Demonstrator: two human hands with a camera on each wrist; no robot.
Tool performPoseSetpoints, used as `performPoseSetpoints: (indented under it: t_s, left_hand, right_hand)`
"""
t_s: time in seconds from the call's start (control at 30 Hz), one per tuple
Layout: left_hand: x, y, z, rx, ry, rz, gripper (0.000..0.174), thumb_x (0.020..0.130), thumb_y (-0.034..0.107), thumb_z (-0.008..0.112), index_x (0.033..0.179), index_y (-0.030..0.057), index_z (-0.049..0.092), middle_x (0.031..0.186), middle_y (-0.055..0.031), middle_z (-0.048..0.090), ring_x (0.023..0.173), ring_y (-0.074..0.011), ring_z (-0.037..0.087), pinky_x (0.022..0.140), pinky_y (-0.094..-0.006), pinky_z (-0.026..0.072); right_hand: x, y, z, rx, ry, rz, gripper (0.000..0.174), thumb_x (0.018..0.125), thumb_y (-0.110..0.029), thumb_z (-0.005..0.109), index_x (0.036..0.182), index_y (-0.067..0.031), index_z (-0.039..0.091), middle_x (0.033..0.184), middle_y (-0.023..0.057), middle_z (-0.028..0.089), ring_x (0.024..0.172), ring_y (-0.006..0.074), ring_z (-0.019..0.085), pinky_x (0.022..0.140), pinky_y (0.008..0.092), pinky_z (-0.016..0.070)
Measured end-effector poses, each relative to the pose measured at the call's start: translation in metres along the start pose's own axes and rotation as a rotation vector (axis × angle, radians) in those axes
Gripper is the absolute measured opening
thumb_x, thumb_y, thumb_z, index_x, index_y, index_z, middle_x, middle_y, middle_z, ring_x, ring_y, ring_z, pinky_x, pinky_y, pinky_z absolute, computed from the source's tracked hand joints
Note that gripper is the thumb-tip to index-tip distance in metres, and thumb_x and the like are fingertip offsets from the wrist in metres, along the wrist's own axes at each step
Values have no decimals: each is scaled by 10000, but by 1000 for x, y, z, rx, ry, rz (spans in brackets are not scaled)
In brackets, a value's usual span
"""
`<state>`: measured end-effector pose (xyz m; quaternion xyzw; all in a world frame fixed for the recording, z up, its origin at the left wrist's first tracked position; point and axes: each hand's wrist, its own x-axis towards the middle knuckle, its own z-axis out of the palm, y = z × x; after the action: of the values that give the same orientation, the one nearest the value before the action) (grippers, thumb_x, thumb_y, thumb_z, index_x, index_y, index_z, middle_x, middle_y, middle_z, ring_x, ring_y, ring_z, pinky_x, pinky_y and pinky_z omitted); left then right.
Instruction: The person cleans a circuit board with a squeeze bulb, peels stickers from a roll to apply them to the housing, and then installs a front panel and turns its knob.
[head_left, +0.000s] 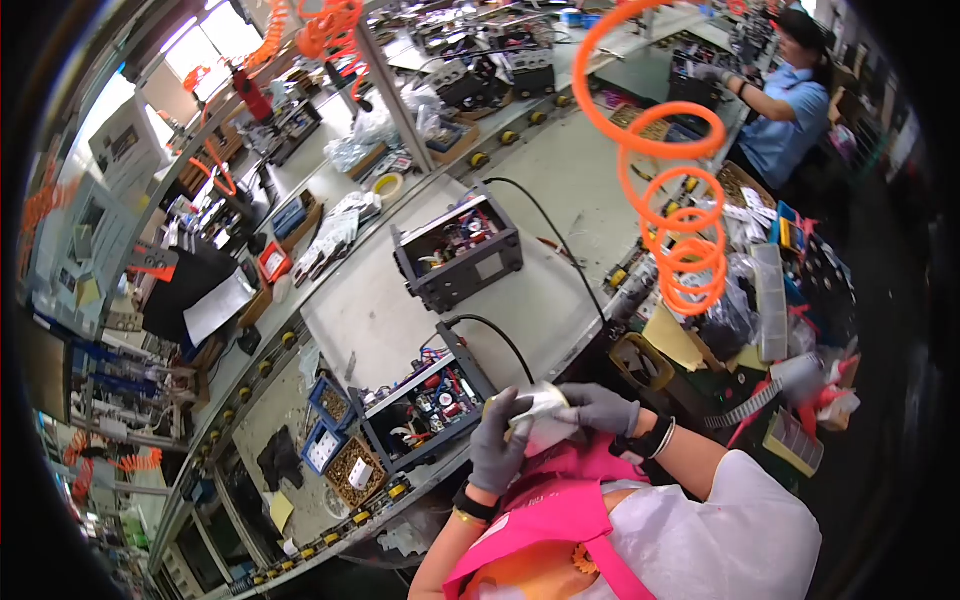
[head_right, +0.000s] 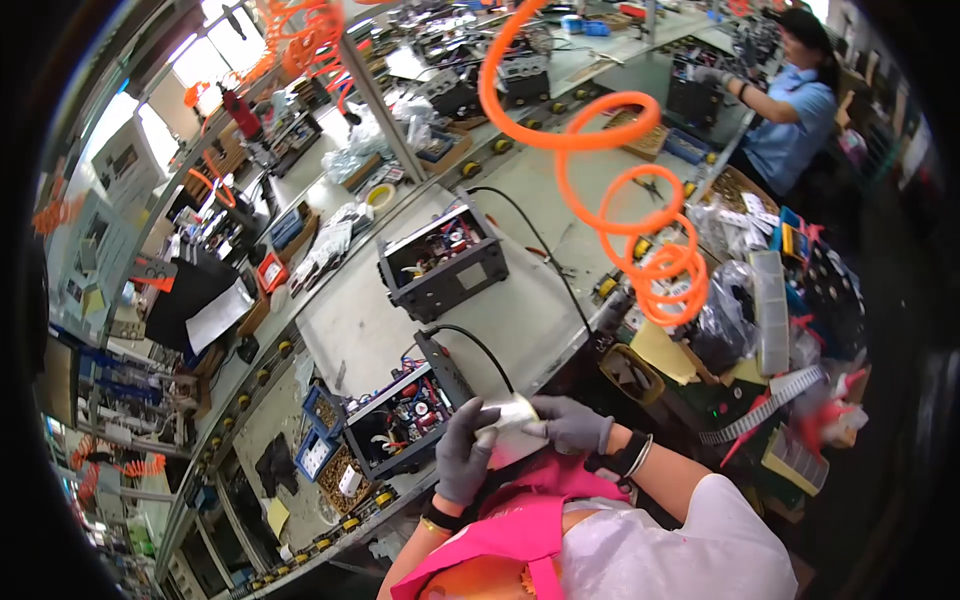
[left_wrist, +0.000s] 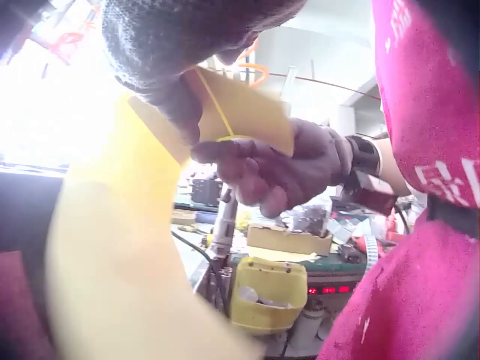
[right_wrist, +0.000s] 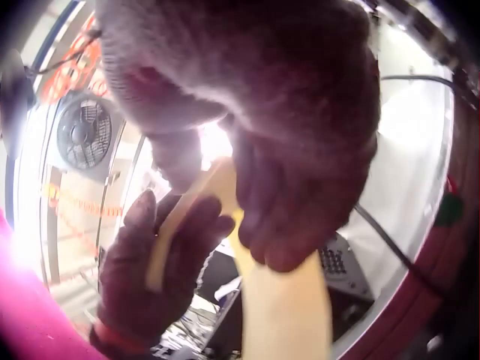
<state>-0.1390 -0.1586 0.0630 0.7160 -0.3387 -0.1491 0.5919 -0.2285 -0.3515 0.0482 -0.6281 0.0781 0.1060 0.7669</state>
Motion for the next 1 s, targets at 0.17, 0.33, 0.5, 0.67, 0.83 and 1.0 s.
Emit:
performPoseSetpoints:
  t_s: [0.17, 0.33, 0.5, 0.67, 0.83, 1.0]
  left_hand:
    - [4, 13, 33, 86, -98, 114, 535, 808, 136, 665, 1281, 30, 437, 1162, -184, 544, 963, -304, 614, 837, -363, 486]
    - [13, 38, 49, 575, -10, 355, 583, 775, 166, 716, 1270, 29, 440, 1179, -164, 530, 1015, -279, 580, 873, -362, 471]
    - [7, 39, 89, -412, -248, -242, 444, 822, 78, 648, 1215, -5, 461, 1141, -98, 543, 1035, -183, 547, 910, -318, 430]
    - [8, 41, 100, -317, -305, -262, 370, 821, 11, 601, 1171, -13, 482, 1058, -79, 583, 1002, -154, 545, 914, -292, 415]
    - [4, 50, 108, -144, -569, -252, 355, 818, 62, 596, 1159, -7, 527, 1011, -111, 638, 931, -162, 609, 824, -295, 476]
    - [-7, 41, 128, -51, -647, -235, 268, 820, 63, 604, 1080, 5, 577, 934, -114, 652, 870, -178, 628, 767, -294, 483]
  right_hand:
    - [-44, 7, -10, 4, 392, -208, 401, 818, 10, 578, 1217, 4, 533, 1094, 62, 625, 1002, 124, 569, 903, 294, 452]
    - [-88, -7, -24, -414, 539, -252, 391, 795, -5, 611, 1181, 4, 557, 1065, 83, 640, 975, 143, 590, 882, 294, 460]
    - [-102, 17, -11, 28, 776, -405, 352, 851, -67, 606, 1182, 13, 516, 968, 113, 631, 917, 157, 611, 805, 283, 483]
    - [-128, 2, -1, -466, 1147, -349, 545, 836, -160, 639, 1303, -25, 393, 1017, 94, 573, 913, 171, 574, 746, 295, 481]
    - [-143, 2, -25, -933, 731, -550, 414, 809, -308, 655, 1115, -36, 589, 983, 119, 620, 905, 274, 599, 736, 350, 501]
    - [-155, 35, -26, -677, 574, -524, 320, 839, -185, 585, 1099, 2, 578, 879, 183, 627, 787, 355, 622, 684, 391, 511]
